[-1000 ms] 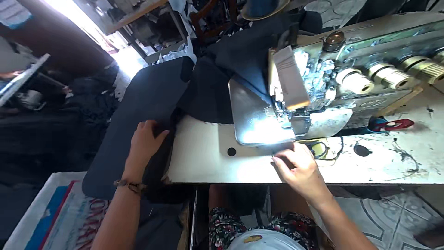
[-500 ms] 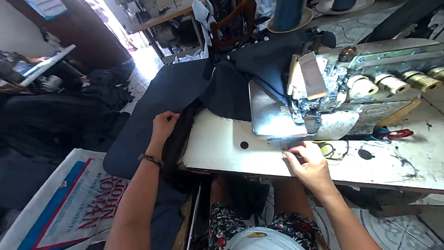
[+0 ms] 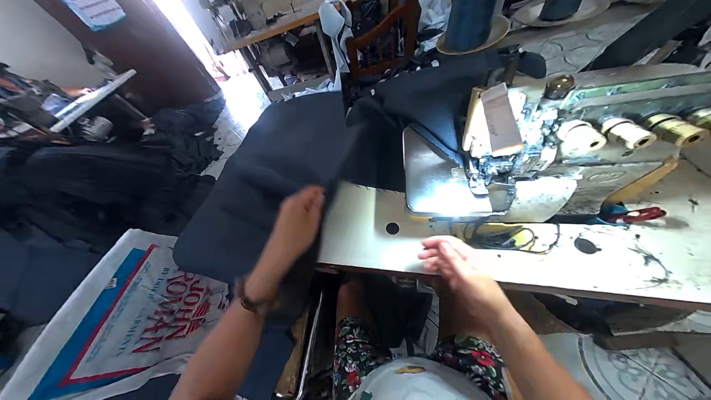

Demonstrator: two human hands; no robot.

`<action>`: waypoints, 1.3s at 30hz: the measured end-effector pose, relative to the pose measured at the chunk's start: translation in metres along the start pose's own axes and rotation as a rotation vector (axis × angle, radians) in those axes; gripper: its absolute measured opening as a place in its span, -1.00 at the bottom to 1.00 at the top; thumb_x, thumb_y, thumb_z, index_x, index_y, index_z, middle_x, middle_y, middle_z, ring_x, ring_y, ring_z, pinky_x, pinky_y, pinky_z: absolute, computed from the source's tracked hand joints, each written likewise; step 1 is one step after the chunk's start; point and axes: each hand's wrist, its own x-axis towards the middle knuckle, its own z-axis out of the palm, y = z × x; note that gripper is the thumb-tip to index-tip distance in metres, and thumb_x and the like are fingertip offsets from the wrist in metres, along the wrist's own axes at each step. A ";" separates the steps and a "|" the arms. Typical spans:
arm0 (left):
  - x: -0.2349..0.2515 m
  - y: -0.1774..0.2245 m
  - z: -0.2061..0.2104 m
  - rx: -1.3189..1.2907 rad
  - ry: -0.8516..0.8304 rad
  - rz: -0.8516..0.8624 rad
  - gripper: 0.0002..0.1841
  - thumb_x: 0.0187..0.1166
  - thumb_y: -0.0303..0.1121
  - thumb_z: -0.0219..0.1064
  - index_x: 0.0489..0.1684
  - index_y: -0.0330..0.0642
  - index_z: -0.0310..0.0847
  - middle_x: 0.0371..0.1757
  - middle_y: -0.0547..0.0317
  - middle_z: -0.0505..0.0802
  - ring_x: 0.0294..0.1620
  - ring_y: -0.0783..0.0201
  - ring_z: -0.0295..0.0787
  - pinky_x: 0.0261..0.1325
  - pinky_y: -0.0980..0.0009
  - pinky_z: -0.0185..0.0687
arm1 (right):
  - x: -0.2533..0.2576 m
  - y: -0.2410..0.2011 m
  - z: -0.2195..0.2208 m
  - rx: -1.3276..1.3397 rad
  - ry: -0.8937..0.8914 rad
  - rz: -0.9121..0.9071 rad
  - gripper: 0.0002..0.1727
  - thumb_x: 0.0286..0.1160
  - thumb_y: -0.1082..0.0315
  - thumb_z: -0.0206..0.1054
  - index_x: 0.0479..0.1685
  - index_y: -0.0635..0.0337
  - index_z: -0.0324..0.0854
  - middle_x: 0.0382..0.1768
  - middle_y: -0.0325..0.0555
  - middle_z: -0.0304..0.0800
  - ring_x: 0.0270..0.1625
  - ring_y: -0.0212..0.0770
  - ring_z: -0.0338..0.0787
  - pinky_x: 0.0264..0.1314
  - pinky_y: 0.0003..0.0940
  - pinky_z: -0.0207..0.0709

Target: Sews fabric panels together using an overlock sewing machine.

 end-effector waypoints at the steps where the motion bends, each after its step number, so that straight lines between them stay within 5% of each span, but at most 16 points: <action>1: -0.018 0.011 0.022 -0.046 -0.080 0.020 -0.70 0.85 -0.35 0.05 0.11 -0.36 0.68 -0.27 -0.03 0.80 -0.32 0.20 0.73 -0.16 0.16 0.71 | 0.004 0.001 0.009 0.173 -0.177 0.127 -0.37 0.81 -0.09 -0.09 0.52 0.29 0.35 0.15 -0.21 0.80 0.09 -0.33 0.84 0.21 -0.32 0.72; 3: -0.057 0.030 0.060 -0.130 -0.261 0.078 -0.69 0.80 -0.40 0.08 0.14 -0.39 0.74 -0.09 -0.06 0.88 -0.12 0.21 0.83 0.07 0.25 0.74 | 0.011 0.004 0.022 0.420 -0.321 0.247 -0.21 0.70 -0.23 0.04 0.67 0.21 0.13 0.30 -0.14 0.73 0.27 -0.22 0.79 0.35 -0.22 0.68; 5: -0.093 0.044 0.085 -0.207 -0.402 0.214 -0.70 0.76 -0.45 0.09 0.11 -0.42 0.75 -0.01 -0.14 0.89 0.02 0.13 0.87 0.22 0.27 0.72 | 0.014 0.000 0.026 0.483 -0.209 0.290 -0.55 0.77 -0.02 -0.05 0.37 0.08 0.39 -0.06 -0.27 0.86 0.00 -0.37 0.86 0.11 -0.37 0.75; 8: -0.119 0.049 0.100 -0.321 -0.612 0.413 -0.76 0.72 -0.51 0.17 0.03 -0.42 0.76 -0.10 -0.14 0.89 -0.03 0.10 0.87 0.19 0.29 0.73 | 0.013 -0.008 0.026 0.423 0.092 0.433 -0.76 0.86 0.30 0.01 0.14 0.18 0.55 -0.30 -0.13 0.88 -0.25 -0.32 0.90 -0.13 -0.38 0.81; 10: -0.107 0.048 0.098 -0.236 -0.579 0.508 -0.78 0.72 -0.43 0.22 0.00 -0.32 0.80 -0.18 -0.02 0.88 -0.10 0.16 0.86 0.09 0.31 0.76 | 0.007 -0.006 0.024 0.381 0.143 0.442 -0.79 0.85 0.35 0.03 0.15 0.20 0.55 -0.29 -0.11 0.89 -0.24 -0.30 0.91 -0.11 -0.37 0.82; 14: -0.036 0.034 0.092 -0.001 -0.240 0.600 -0.75 0.70 -0.34 0.23 0.04 -0.25 0.81 -0.05 0.02 0.88 0.02 0.10 0.83 0.14 0.18 0.74 | -0.009 0.000 0.021 0.369 0.148 0.342 -0.76 0.83 0.40 0.03 0.25 0.20 0.52 -0.15 -0.14 0.88 -0.11 -0.33 0.89 0.04 -0.35 0.79; 19: 0.050 0.013 0.093 0.179 -0.253 0.369 -0.65 0.69 -0.40 0.30 0.34 -0.42 0.60 0.33 -0.30 0.74 0.39 -0.22 0.68 0.49 -0.07 0.53 | -0.037 0.007 0.015 0.334 0.118 0.347 -0.78 0.75 0.44 0.07 0.20 0.28 0.52 -0.12 -0.17 0.87 -0.04 -0.35 0.88 0.12 -0.35 0.79; 25: 0.131 -0.032 0.116 0.225 -0.243 0.027 -0.21 0.57 -0.11 0.48 0.71 -0.38 0.28 0.65 -0.43 0.44 0.70 -0.44 0.27 0.65 -0.32 0.23 | -0.093 0.048 0.008 0.195 -0.146 0.215 -0.84 0.42 0.46 0.36 -0.10 0.11 0.77 -0.19 -0.42 0.91 -0.09 -0.52 0.86 0.10 -0.41 0.77; 30: 0.133 -0.034 0.113 0.220 -0.340 -0.067 -0.31 0.55 -0.02 0.49 0.56 -0.26 0.48 0.46 -0.38 0.64 0.53 -0.40 0.50 0.50 -0.47 0.25 | -0.103 0.051 -0.004 0.114 -0.278 0.096 -0.81 0.44 0.53 0.33 -0.13 0.13 0.83 -0.17 -0.48 0.91 -0.04 -0.68 0.81 0.16 -0.59 0.71; 34: 0.120 -0.035 0.107 0.136 -0.337 0.128 -0.61 0.63 -0.30 0.41 0.25 -0.46 0.67 0.27 -0.37 0.74 0.37 -0.26 0.66 0.48 -0.22 0.45 | -0.100 0.055 -0.003 0.094 -0.339 0.035 -0.87 0.58 0.42 0.31 -0.13 0.17 0.78 -0.21 -0.45 0.90 -0.09 -0.69 0.80 0.09 -0.62 0.71; 37: 0.103 -0.021 0.089 0.047 -0.166 0.294 -0.69 0.71 -0.38 0.26 0.19 -0.49 0.60 0.04 -0.34 0.83 0.08 -0.16 0.84 0.24 -0.11 0.66 | -0.103 0.051 -0.004 -0.055 -0.477 -0.024 -0.83 0.52 0.51 0.28 -0.13 0.38 0.77 -0.26 -0.16 0.87 -0.16 -0.60 0.77 0.02 -0.60 0.64; 39: 0.089 0.004 0.068 0.036 -0.014 0.371 -0.71 0.75 -0.36 0.23 0.17 -0.46 0.60 -0.03 -0.27 0.85 -0.04 0.00 0.86 0.12 0.10 0.72 | -0.105 0.046 -0.008 -0.103 -0.653 -0.127 -0.82 0.49 0.57 0.25 -0.16 0.51 0.74 -0.30 0.10 0.84 -0.21 -0.30 0.81 -0.04 -0.37 0.66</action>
